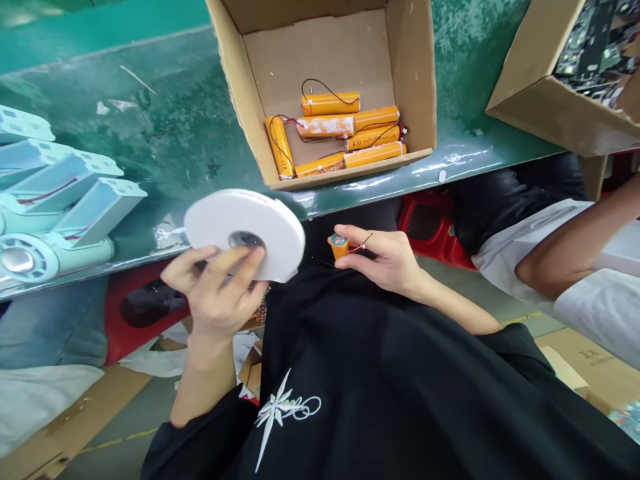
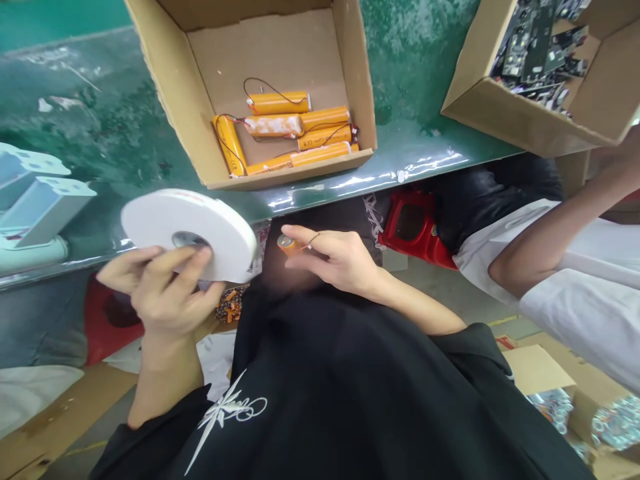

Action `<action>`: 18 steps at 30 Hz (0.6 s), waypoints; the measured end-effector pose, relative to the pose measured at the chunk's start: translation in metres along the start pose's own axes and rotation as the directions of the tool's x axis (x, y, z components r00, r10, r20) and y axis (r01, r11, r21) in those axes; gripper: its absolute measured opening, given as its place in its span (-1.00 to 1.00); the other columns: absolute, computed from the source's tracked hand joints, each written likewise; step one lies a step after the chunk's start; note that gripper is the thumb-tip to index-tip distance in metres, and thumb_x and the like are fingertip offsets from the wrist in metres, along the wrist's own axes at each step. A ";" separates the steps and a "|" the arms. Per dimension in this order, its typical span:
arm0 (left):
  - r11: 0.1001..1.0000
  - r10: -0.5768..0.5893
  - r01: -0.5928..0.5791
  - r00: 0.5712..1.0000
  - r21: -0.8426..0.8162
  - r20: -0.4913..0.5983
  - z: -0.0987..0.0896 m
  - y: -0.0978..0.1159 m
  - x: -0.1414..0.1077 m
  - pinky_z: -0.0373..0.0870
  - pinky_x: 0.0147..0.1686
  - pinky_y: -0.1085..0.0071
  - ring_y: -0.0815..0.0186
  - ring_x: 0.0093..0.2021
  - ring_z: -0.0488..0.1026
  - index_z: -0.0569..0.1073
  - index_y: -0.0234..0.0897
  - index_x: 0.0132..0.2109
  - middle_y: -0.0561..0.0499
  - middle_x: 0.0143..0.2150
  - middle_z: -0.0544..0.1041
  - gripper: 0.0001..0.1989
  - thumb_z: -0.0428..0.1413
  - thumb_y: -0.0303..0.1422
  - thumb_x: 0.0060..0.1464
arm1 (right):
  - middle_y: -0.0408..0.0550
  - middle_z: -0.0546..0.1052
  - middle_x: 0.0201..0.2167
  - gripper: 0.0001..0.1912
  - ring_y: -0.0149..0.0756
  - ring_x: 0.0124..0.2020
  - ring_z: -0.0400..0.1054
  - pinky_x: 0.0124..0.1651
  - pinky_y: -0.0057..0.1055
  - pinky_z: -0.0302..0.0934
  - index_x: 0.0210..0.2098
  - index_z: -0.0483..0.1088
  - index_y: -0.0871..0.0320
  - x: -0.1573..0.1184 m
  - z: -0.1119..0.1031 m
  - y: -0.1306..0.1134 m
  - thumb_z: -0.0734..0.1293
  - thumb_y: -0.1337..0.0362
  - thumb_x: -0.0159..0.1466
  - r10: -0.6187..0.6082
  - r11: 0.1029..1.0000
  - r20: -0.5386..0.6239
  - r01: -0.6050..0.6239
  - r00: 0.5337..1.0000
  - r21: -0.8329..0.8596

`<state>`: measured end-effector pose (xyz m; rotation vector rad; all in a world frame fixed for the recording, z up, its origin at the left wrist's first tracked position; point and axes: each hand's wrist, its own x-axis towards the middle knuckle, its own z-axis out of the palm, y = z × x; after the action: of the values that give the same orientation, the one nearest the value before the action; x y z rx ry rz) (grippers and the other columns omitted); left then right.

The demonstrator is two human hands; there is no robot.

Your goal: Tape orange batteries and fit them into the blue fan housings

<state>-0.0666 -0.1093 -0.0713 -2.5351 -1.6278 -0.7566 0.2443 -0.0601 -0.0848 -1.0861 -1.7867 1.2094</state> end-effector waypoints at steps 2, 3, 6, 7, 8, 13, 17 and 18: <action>0.999 0.045 -0.045 0.998 -0.006 0.044 0.002 0.005 -0.004 0.32 -0.02 0.05 -0.05 0.06 0.33 0.53 0.02 0.27 -0.09 -0.12 0.65 -0.31 0.40 -0.49 -0.01 | -0.12 0.69 -0.01 -0.47 -0.23 -0.10 0.64 0.06 -0.31 0.55 0.32 0.44 -0.04 0.001 -0.001 -0.005 0.47 0.15 0.37 0.106 0.991 -0.006 -0.105 0.994 0.085; 0.998 0.063 -0.063 0.997 -0.012 0.051 0.003 0.008 -0.005 0.32 -0.01 0.06 -0.03 0.05 0.32 0.53 0.05 0.27 -0.07 -0.13 0.66 -0.31 0.39 -0.50 0.00 | -0.12 0.69 -0.01 -0.45 -0.22 -0.08 0.64 0.08 -0.29 0.55 0.33 0.43 -0.04 0.003 -0.002 -0.007 0.47 0.16 0.37 0.139 0.986 -0.009 -0.137 0.990 0.098; 0.993 0.114 -0.112 0.992 -0.035 0.061 0.001 0.013 0.000 0.32 0.04 0.08 0.02 0.03 0.30 0.53 0.12 0.26 0.00 -0.15 0.67 -0.33 0.37 -0.53 0.05 | -0.16 0.70 -0.04 -0.46 -0.23 -0.14 0.65 0.03 -0.33 0.56 0.32 0.45 -0.06 0.009 -0.006 -0.012 0.48 0.19 0.36 0.129 0.991 -0.016 -0.128 0.992 0.025; 0.990 0.134 -0.132 0.989 -0.040 0.063 0.000 0.014 0.003 0.33 0.06 0.09 0.03 0.02 0.30 0.54 0.12 0.25 0.01 -0.16 0.68 -0.34 0.37 -0.54 0.06 | -0.17 0.70 -0.03 -0.48 -0.25 -0.17 0.65 0.00 -0.36 0.56 0.31 0.46 -0.06 0.010 -0.008 -0.013 0.47 0.20 0.37 0.111 0.994 0.002 -0.111 0.994 -0.013; 0.988 0.153 -0.151 0.986 -0.041 0.068 -0.002 0.014 0.005 0.34 0.07 0.09 0.03 0.02 0.30 0.54 0.11 0.25 0.02 -0.16 0.68 -0.35 0.37 -0.54 0.06 | -0.16 0.69 -0.02 -0.49 -0.26 -0.19 0.65 -0.02 -0.38 0.55 0.30 0.47 -0.06 0.012 -0.009 -0.014 0.47 0.21 0.37 0.094 0.995 0.028 -0.092 0.995 -0.048; 0.974 0.226 -0.226 0.968 -0.009 0.106 -0.018 0.009 0.018 0.36 0.16 0.09 0.05 0.00 0.29 0.55 0.06 0.25 0.06 -0.13 0.70 -0.39 0.36 -0.54 0.10 | -0.12 0.69 0.00 -0.56 -0.26 -0.20 0.64 -0.09 -0.43 0.51 0.28 0.49 0.00 0.018 -0.016 -0.020 0.41 0.23 0.42 0.055 0.995 0.156 -0.041 0.986 -0.091; 0.955 0.293 -0.297 0.945 0.009 0.147 -0.029 0.002 0.028 0.33 0.21 0.09 0.07 0.01 0.31 0.56 0.03 0.23 0.09 -0.09 0.70 -0.42 0.37 -0.54 0.10 | -0.13 0.72 -0.19 -0.56 -0.39 -0.41 0.56 -0.19 -0.50 0.47 0.25 0.51 0.11 0.020 -0.023 -0.027 0.43 0.21 0.41 0.096 0.995 0.181 -0.094 0.979 -0.024; 0.950 0.308 -0.313 0.940 0.015 0.150 -0.030 0.002 0.030 0.33 0.20 0.10 0.07 0.00 0.31 0.57 0.02 0.22 0.09 -0.08 0.70 -0.44 0.37 -0.52 0.11 | -0.13 0.72 -0.20 -0.56 -0.41 -0.44 0.54 -0.19 -0.50 0.46 0.25 0.51 0.13 0.019 -0.024 -0.028 0.44 0.21 0.40 0.111 0.994 0.177 -0.110 0.978 -0.018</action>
<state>-0.0663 -0.0930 -0.0317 -2.7798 -1.2099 -0.5142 0.2509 -0.0398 -0.0491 -1.1247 -1.8866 1.4054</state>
